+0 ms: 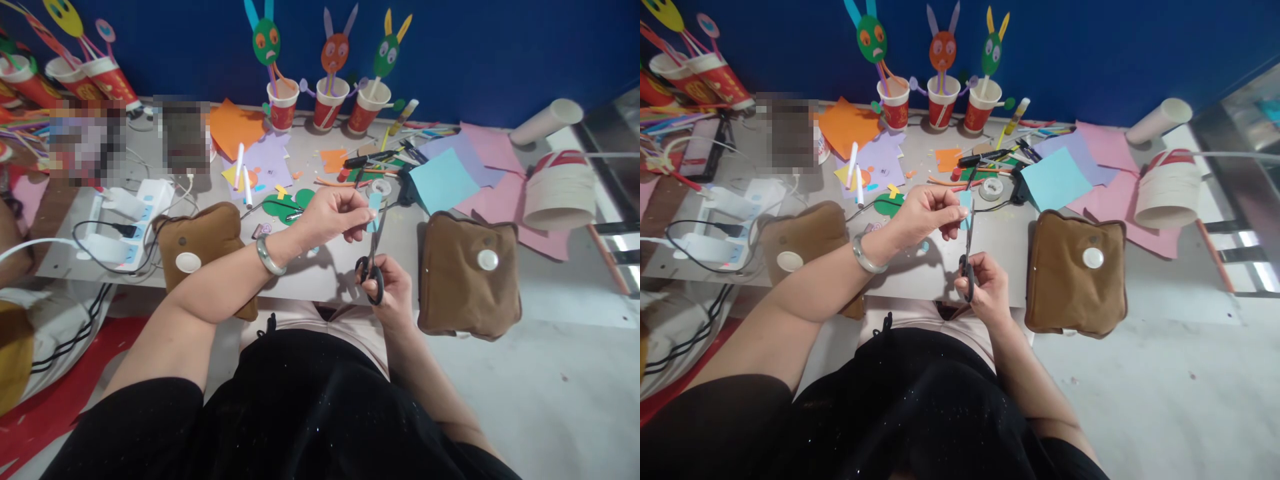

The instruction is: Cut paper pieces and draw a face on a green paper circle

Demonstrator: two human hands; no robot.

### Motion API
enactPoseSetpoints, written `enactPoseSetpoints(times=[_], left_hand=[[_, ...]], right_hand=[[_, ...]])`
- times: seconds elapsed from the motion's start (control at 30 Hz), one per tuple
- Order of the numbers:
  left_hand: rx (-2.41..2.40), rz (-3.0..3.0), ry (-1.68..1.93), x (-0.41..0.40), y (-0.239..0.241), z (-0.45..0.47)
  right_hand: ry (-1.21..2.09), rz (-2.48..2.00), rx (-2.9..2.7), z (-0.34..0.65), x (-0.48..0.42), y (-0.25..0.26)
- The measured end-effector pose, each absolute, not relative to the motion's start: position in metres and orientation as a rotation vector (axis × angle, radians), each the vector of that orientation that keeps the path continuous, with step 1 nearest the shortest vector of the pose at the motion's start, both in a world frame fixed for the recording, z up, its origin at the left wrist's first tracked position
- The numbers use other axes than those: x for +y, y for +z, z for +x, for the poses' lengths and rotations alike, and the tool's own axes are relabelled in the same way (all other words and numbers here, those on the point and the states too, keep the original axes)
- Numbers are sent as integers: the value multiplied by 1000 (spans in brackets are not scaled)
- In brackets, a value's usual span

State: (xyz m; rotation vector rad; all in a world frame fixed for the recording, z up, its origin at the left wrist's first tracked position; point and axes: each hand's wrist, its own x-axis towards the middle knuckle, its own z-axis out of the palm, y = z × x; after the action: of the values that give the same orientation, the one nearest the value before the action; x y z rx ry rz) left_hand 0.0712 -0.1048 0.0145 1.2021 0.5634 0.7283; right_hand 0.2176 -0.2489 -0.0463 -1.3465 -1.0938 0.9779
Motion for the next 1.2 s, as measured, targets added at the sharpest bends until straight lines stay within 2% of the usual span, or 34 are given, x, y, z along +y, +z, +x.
enactPoseSetpoints(times=[1.2], left_hand=[[568,1175,680,-108,20,69]], right_hand=[[770,-1436,-1063,209,-251,-51]])
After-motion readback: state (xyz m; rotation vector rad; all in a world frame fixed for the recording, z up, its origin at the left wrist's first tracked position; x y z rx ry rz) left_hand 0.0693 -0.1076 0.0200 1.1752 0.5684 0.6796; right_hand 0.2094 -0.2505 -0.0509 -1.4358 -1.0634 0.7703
